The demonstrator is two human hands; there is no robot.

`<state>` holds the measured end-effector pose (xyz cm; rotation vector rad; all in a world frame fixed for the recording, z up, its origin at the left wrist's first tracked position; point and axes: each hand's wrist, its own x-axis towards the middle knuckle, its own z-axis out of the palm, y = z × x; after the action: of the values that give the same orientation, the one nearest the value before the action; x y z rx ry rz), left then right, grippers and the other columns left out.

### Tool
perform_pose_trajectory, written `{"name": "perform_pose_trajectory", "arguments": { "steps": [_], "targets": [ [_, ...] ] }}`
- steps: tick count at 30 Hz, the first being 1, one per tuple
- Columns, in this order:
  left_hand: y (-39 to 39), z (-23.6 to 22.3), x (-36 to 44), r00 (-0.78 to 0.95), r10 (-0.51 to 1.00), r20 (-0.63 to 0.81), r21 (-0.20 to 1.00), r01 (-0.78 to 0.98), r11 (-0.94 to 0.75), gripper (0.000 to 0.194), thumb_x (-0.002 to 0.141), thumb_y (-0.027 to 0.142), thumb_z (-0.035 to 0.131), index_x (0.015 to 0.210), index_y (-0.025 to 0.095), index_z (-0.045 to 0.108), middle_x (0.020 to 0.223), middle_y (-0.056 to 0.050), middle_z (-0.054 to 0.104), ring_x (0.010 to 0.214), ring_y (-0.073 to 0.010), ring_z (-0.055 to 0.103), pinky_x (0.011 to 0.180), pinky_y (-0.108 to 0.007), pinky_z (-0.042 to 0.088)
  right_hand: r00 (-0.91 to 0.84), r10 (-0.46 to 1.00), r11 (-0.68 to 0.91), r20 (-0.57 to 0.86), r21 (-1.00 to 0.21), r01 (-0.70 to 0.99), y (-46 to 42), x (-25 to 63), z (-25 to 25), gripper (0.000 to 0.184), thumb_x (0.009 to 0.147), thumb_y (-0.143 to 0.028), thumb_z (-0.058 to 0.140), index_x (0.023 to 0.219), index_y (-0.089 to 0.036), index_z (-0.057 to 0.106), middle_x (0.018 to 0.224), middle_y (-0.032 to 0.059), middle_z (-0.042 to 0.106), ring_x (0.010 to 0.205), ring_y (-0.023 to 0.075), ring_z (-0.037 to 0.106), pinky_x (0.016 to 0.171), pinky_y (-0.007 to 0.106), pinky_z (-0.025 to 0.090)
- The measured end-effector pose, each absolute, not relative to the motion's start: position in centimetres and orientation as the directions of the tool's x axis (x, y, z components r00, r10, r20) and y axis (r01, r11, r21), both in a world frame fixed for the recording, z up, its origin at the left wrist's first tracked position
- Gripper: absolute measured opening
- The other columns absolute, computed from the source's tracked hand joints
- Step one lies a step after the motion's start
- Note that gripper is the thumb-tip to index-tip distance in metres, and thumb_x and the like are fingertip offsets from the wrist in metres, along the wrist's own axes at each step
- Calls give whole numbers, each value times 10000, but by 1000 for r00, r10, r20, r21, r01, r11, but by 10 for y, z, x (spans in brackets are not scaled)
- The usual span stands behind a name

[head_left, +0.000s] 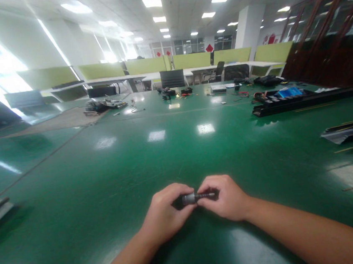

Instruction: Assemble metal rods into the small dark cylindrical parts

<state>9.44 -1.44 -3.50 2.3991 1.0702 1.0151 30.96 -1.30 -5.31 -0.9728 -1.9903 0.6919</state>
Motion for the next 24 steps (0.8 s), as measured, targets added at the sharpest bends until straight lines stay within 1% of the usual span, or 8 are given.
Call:
{"name": "perform_pose_trajectory", "arguments": {
  "steps": [9,17,24],
  "targets": [
    [-14,-33,95,464,740,487,530,516,-673,137,805,222,716,938,195,698,902,-43,742,807,-165,704,747,-246,559,-370,830,548,418,-736,397,-13,309,-55,67,763,-180,747,826,-192,729,771,13,708,684,154,638,649,262,462],
    [-11,-36,91,455,746,486,520,535,-666,168,790,218,737,953,209,697,918,-24,741,828,-157,705,764,-244,559,-357,839,535,411,-744,401,-12,309,-54,66,767,-172,742,831,-189,738,763,16,704,682,155,636,643,261,460],
    [-12,-37,92,457,741,492,516,532,-671,164,796,230,729,954,198,700,919,-45,744,830,-173,710,768,-262,570,-352,834,545,425,-732,408,-13,309,-54,63,765,-171,739,824,-191,731,746,12,698,662,152,629,626,258,455]
  ]
}}
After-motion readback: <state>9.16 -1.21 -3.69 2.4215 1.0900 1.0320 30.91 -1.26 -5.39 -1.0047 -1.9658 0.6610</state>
